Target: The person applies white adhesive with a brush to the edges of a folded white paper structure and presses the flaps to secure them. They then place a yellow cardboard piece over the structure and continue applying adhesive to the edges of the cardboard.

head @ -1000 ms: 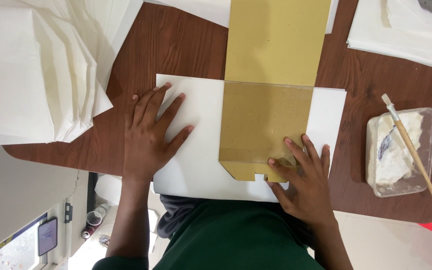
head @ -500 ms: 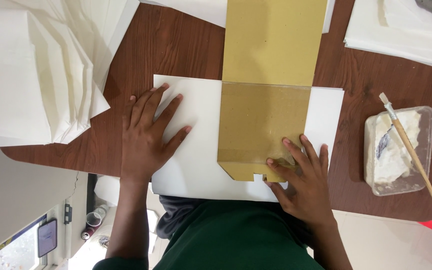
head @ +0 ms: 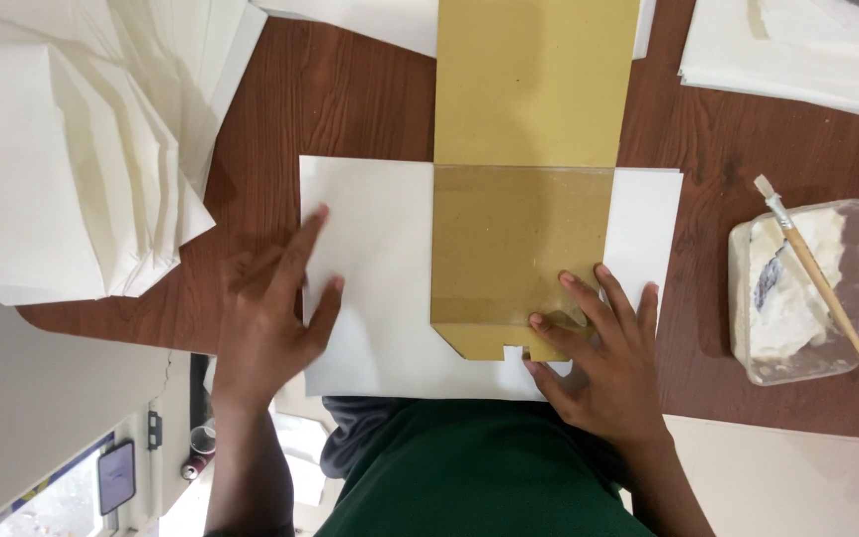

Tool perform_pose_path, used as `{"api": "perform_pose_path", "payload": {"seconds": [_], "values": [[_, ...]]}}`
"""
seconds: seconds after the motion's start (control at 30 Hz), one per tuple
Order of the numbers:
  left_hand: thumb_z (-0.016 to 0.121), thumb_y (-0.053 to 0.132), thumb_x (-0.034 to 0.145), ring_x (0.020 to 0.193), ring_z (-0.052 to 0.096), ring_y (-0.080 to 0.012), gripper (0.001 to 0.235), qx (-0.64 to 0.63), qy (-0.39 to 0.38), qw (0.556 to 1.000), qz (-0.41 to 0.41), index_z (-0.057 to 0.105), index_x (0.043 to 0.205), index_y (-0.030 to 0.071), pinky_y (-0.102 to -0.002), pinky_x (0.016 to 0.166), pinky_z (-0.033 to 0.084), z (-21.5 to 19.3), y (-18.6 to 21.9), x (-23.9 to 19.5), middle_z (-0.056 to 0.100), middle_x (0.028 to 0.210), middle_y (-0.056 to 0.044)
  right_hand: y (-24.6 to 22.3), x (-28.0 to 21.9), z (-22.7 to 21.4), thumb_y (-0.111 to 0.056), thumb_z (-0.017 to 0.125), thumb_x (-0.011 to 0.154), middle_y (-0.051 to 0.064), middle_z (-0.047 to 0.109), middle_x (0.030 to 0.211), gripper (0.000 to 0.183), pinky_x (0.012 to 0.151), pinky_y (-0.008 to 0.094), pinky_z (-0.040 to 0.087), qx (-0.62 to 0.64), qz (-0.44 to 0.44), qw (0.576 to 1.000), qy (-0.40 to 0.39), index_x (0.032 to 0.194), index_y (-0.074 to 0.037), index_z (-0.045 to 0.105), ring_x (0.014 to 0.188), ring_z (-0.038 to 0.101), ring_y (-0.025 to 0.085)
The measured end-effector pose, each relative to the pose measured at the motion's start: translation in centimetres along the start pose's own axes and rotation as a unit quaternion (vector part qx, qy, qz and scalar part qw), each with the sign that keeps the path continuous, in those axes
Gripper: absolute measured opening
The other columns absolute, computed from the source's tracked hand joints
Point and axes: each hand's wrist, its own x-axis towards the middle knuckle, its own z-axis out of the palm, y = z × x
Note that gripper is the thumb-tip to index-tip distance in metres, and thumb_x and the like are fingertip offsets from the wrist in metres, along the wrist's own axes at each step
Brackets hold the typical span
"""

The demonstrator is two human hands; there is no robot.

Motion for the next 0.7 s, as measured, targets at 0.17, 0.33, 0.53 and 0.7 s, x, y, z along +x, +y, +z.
{"api": "perform_pose_path", "payload": {"seconds": [0.17,0.33,0.53,0.7], "values": [[0.069,0.001,0.096,0.075,0.053,-0.0167,0.046,-0.229,-0.028,0.973,0.03,0.057,0.141,0.003,-0.036,0.089,0.043,-0.3,3.1,2.2,0.061,0.093,-0.002,0.1,0.0,-0.2,-0.038,0.075,0.088,0.011,0.051,0.154,0.038,0.125,0.069,0.009,0.011,-0.001,1.0,0.003,0.123,-0.027,0.068,0.152,0.038,0.044],[0.064,0.005,0.106,0.085,0.055,-0.0176,0.046,-0.351,-0.118,0.925,0.09,0.052,0.149,0.014,-0.038,0.102,0.039,3.2,7.7,6.2,0.058,0.087,0.002,0.1,-0.2,-0.4,-0.038,0.072,0.089,0.012,0.049,0.156,0.038,0.12,0.075,0.013,0.018,-0.002,1.0,0.004,0.125,-0.027,0.067,0.153,0.037,0.044],[0.05,0.021,0.111,0.097,0.062,-0.0262,0.046,-0.16,-0.222,0.939,0.21,0.04,0.154,0.011,-0.053,0.113,0.036,7.6,9.3,8.2,0.071,0.111,-0.005,0.8,-0.5,-0.7,-0.033,0.073,0.086,0.008,0.046,0.16,0.044,0.112,0.085,0.015,0.039,0.033,0.999,-0.007,0.129,-0.025,0.069,0.155,0.033,0.038],[0.053,0.042,0.108,0.132,0.055,-0.0371,0.057,-0.056,-0.188,0.942,0.272,0.046,0.151,0.004,-0.047,0.11,0.05,9.3,7.1,8.3,0.057,0.142,-0.02,1.4,-0.6,-1.0,-0.023,0.077,0.081,0.008,0.05,0.157,0.061,0.121,0.078,0.006,0.076,0.027,0.997,-0.006,0.137,-0.01,0.059,0.154,0.035,0.034]]}}
